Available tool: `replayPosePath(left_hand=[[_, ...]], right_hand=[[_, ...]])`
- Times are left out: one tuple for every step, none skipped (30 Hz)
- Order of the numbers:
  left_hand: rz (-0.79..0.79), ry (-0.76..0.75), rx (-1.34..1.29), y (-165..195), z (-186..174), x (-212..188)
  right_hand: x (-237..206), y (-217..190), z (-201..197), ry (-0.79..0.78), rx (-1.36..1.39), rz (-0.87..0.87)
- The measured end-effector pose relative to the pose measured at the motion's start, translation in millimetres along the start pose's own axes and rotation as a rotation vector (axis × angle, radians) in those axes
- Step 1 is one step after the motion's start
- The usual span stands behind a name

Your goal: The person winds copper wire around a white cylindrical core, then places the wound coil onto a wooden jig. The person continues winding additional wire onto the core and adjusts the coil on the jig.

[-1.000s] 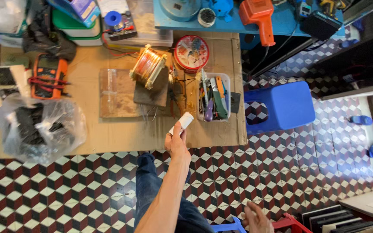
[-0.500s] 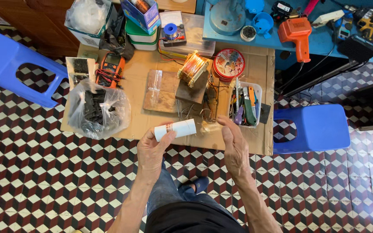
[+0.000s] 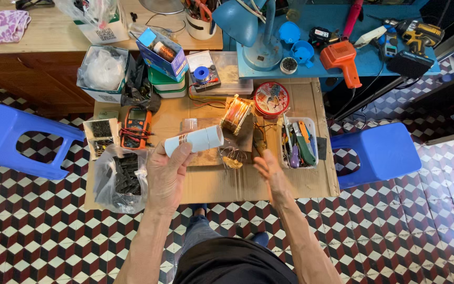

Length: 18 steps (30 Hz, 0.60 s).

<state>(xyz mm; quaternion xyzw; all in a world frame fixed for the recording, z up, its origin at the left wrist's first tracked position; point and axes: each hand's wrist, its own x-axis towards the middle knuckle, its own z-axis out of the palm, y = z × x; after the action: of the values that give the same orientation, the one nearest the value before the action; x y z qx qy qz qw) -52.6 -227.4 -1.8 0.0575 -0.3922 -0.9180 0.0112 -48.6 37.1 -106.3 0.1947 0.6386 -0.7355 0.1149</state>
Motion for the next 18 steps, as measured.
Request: replayPosePath(left_hand=[[-0.002, -0.01, -0.008, 1.1, -0.4, 2.8], [0.001, -0.017, -0.014, 2.2, -1.7, 5.3], [-0.004, -0.015, -0.005, 2.8, -3.8, 6.8], [-0.006, -0.011, 0.003, 2.1, -5.7, 8.8], [-0.003, -0.004, 0.011, 1.4, -8.1, 9.0], [0.011, -0.005, 0.025, 0.1, -10.7, 8.6], [0.026, -0.004, 0.041, -1.7, -13.2, 8.2], [0.04, -0.004, 0.056, -3.4, -15.9, 7.8], [0.046, 0.012, 0.085, -4.9, -18.1, 7.1], [0.049, 0.026, 0.111, -7.3, -19.5, 6.0], [0.049, 0.041, 0.135, -9.4, -20.2, 5.0], [0.062, 0.046, 0.12, -10.9, -20.6, 4.0], [0.074, 0.051, 0.104, -12.5, -19.9, 2.7], [0.087, 0.055, 0.088, -13.5, -18.6, 1.9], [0.1, 0.053, 0.101, -13.9, -16.6, 1.3], [0.11, 0.048, 0.116, -13.7, -14.4, 0.6], [0.117, 0.041, 0.13, -13.1, -11.7, -0.3], [0.123, 0.035, 0.152, -12.4, -8.6, -1.2]], right_hand=[[6.8, 6.6, 10.3, -0.069, 0.05, 0.079], [12.4, 10.9, 19.9, -0.143, 0.098, 0.158], [12.8, 13.6, 24.8, -0.177, 0.114, 0.129], [11.6, 14.4, 28.5, -0.214, 0.129, 0.101], [8.9, 12.4, 32.0, -0.255, 0.141, 0.073], [5.5, 10.3, 32.2, -0.267, 0.07, 0.057], [1.7, 8.6, 29.9, -0.279, -0.002, 0.041], [-2.7, 5.5, 27.2, -0.291, -0.072, 0.024], [-5.9, 2.3, 24.9, -0.312, -0.122, 0.022], [-9.0, -0.6, 22.1, -0.33, -0.174, 0.02], [-13.0, -3.1, 18.5, -0.344, -0.227, 0.019], [-17.8, -5.0, 15.6, -0.366, -0.209, 0.034], [-22.9, -7.2, 13.3, -0.388, -0.192, 0.049], [-27.1, -10.6, 12.7, -0.409, -0.175, 0.062], [-31.3, -14.2, 14.6, -0.358, -0.545, 0.033], [-38.0, -18.3, 17.7, -0.292, -0.91, -0.002], [-45.8, -24.4, 20.7, -0.212, -1.27, -0.039], [-53.0, -32.9, 23.5, -0.114, -1.202, -0.211]])
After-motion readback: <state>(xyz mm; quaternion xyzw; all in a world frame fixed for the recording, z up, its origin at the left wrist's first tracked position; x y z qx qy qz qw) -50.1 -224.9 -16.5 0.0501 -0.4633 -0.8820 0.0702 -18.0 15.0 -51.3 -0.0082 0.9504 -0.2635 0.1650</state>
